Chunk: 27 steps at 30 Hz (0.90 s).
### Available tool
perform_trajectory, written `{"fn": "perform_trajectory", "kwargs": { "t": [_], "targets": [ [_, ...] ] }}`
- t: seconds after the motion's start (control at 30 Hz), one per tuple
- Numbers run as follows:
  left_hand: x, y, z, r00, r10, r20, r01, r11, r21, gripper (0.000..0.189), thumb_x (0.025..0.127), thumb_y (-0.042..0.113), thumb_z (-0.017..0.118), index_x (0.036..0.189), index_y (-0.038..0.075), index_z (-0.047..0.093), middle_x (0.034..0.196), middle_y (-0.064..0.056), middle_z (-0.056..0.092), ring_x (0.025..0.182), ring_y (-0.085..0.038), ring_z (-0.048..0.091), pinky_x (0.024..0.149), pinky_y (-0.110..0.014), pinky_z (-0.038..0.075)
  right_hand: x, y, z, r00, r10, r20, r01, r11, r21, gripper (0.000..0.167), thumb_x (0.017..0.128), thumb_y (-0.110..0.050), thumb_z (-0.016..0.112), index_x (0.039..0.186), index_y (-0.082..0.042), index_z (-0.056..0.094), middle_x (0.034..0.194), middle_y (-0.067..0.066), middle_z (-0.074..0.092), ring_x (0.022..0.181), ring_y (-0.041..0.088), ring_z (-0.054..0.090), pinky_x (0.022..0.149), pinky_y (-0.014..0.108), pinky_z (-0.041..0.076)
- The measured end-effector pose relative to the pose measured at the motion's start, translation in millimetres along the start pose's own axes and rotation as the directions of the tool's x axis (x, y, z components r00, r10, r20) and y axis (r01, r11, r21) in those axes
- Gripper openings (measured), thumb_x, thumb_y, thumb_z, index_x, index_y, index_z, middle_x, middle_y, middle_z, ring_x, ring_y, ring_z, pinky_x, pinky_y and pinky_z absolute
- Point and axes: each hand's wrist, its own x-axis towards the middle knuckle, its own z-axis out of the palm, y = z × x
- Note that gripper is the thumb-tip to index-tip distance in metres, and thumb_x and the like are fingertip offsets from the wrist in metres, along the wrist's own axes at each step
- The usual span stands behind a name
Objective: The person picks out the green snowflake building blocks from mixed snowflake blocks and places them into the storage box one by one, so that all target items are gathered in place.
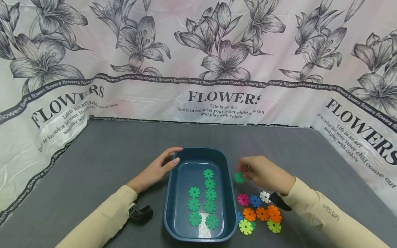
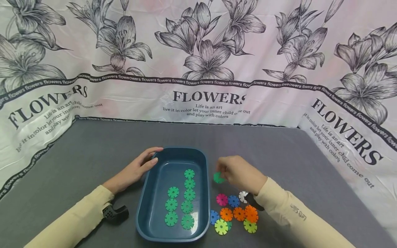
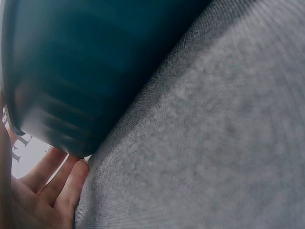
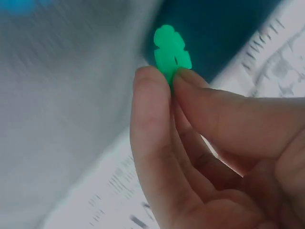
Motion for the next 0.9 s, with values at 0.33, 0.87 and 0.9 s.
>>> {"fn": "perform_trajectory", "kwargs": {
  "t": [0.33,0.87,0.9],
  "targets": [
    [1.0,-0.6,-0.2,1.000,0.013,0.003,-0.013,1.000,-0.008,0.043,0.097,0.048,0.051,0.137,0.050,0.037,0.148,-0.001,0.034,0.135,-0.023,0.036,0.108,-0.056,0.031,49.9,-35.7,-52.6,0.999,-0.050,-0.005,0.050,0.999,-0.009,0.021,0.088,0.005,0.063,0.102,-0.009,0.070,0.092,0.002,0.070,0.077,0.010,0.062,0.068,0.028,0.052],
    [0.5,-1.4,-2.2,0.999,0.030,0.022,-0.030,0.999,-0.023,0.043,0.099,0.044,0.049,0.140,0.047,0.035,0.152,-0.005,0.029,0.140,-0.027,0.030,0.108,-0.056,0.030,120.9,-62.5,23.1,0.915,-0.003,0.404,-0.021,0.998,0.057,0.029,0.087,0.013,0.054,0.100,-0.007,0.070,0.079,0.001,0.067,0.066,0.011,0.063,0.063,0.025,0.053],
    [0.4,-1.6,-2.7,0.999,0.027,0.021,-0.026,0.999,-0.023,0.043,0.099,0.044,0.049,0.139,0.047,0.035,0.152,-0.005,0.029,0.140,-0.027,0.030,0.108,-0.056,0.030,122.2,-63.0,26.4,0.912,0.004,0.411,-0.025,0.999,0.046,0.030,0.087,0.014,0.053,0.100,-0.007,0.070,0.078,0.001,0.067,0.066,0.012,0.063,0.063,0.025,0.053]
  ]
}}
